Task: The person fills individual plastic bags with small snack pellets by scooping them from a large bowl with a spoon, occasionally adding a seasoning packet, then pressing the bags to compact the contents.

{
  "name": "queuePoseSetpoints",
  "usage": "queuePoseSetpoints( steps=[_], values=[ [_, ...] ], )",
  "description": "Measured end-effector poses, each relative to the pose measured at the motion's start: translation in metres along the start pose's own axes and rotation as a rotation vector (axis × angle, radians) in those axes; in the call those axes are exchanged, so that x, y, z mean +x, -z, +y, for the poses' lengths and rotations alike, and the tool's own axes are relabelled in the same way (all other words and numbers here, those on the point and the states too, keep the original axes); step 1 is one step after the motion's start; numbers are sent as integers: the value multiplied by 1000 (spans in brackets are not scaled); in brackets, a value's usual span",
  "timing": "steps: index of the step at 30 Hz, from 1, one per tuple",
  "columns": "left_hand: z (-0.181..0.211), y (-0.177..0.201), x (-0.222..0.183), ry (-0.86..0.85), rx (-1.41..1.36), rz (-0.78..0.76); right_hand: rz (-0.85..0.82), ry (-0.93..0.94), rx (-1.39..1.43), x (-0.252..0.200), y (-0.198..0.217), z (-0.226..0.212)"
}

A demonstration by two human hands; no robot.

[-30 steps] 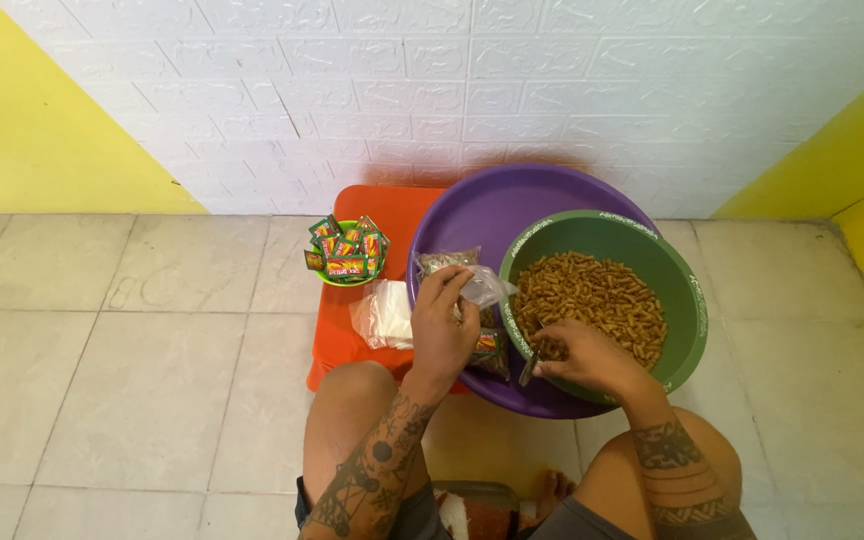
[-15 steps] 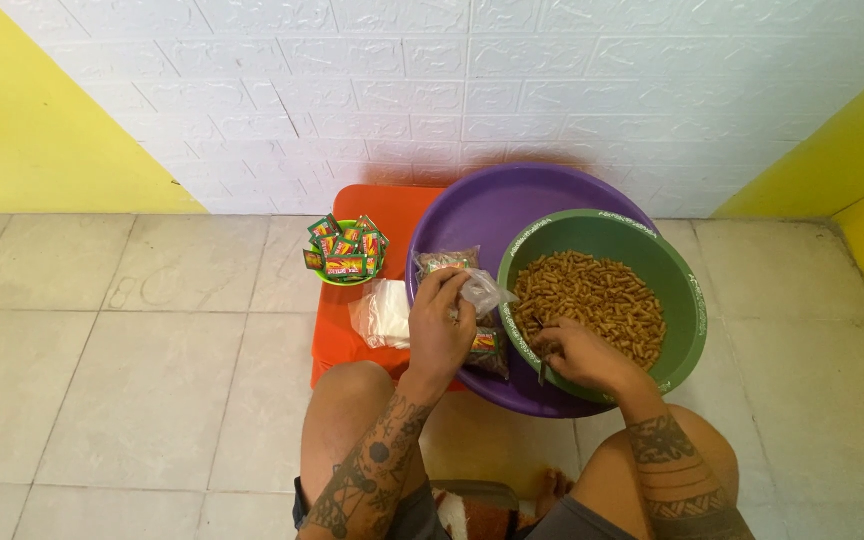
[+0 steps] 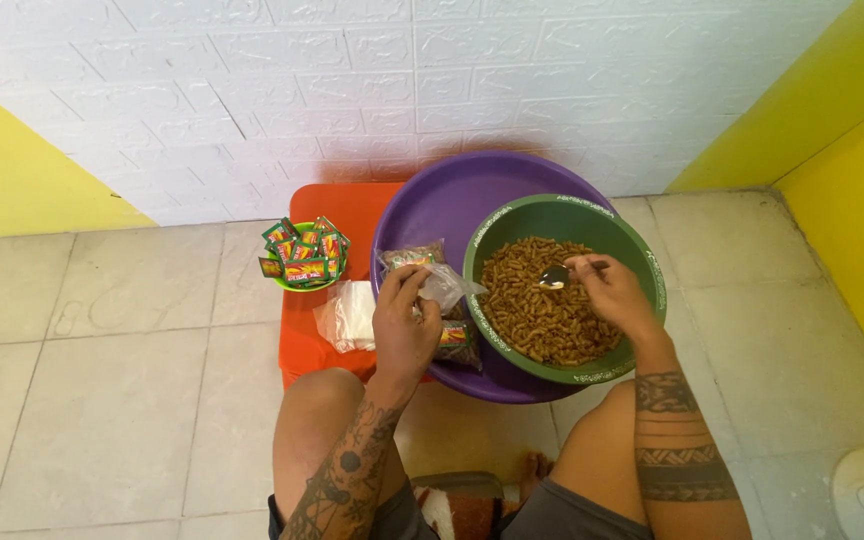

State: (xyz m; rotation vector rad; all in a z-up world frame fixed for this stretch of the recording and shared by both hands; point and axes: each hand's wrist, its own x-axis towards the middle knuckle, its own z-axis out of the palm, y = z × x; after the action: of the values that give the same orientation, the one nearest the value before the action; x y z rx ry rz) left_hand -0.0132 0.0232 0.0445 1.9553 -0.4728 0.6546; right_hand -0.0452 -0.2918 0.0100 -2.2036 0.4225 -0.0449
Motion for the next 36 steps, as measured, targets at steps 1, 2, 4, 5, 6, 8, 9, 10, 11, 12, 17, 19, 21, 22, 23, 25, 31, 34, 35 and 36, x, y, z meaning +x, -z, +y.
queuePoseSetpoints(
  steps=[1, 2, 4, 5, 6, 8, 9, 10, 11, 12, 17, 19, 21, 22, 23, 25, 31, 34, 35, 36],
  values=[
    [-1, -1, 0, 1, 0, -2, -1, -3, 0, 6, 5, 6],
    [-3, -2, 0, -13, -10, 49, 69, -33, -46, 11, 11, 12],
    [-6, -2, 1, -24, -22, 95, 138, -70, -94, 18, 16, 19],
    [-8, -2, 3, -20, 12, 156, 207, -14, -93, 20, 16, 21],
    [-10, -2, 3, -17, 45, 216, 277, 43, -92, 21, 16, 23],
    [-21, 1, 5, -47, 113, 270, 290, 119, -160, 23, 7, 24],
    [-26, 3, 7, -79, 183, 330, 301, 202, -227, 24, 2, 25],
    [-27, 5, 8, -80, 182, 326, 302, 198, -226, 30, -10, 35],
    [-28, 7, 10, -87, 176, 338, 252, 203, -273, 37, -23, 44],
    [-29, 9, 12, -96, 172, 350, 201, 210, -320, 44, -35, 53],
    [-27, 12, 11, -32, 196, 290, 33, 186, -287, 36, -58, 45],
    [-22, 5, 10, -9, 173, 251, 40, 162, -243, 35, -64, 42],
    [-22, 0, 9, 16, 149, 211, 46, 137, -201, 34, -63, 43],
    [-22, -3, 8, 28, 138, 193, 49, 126, -179, 34, -62, 44],
    [-22, -5, 8, 40, 127, 174, 52, 114, -158, 34, -62, 45],
    [-23, -9, 6, 67, 107, 139, 54, 93, -116, 35, -63, 47],
    [-29, -22, -2, 146, 45, 27, 64, 25, 13, 37, -66, 54],
    [-32, -24, -7, 192, 27, -29, 56, -10, 82, 38, -73, 53],
    [-31, -25, -10, 208, 20, -51, 54, -25, 106, 36, -75, 53],
    [-30, -28, -9, 218, 7, -67, 59, -33, 126, 38, -73, 50]
  ],
)
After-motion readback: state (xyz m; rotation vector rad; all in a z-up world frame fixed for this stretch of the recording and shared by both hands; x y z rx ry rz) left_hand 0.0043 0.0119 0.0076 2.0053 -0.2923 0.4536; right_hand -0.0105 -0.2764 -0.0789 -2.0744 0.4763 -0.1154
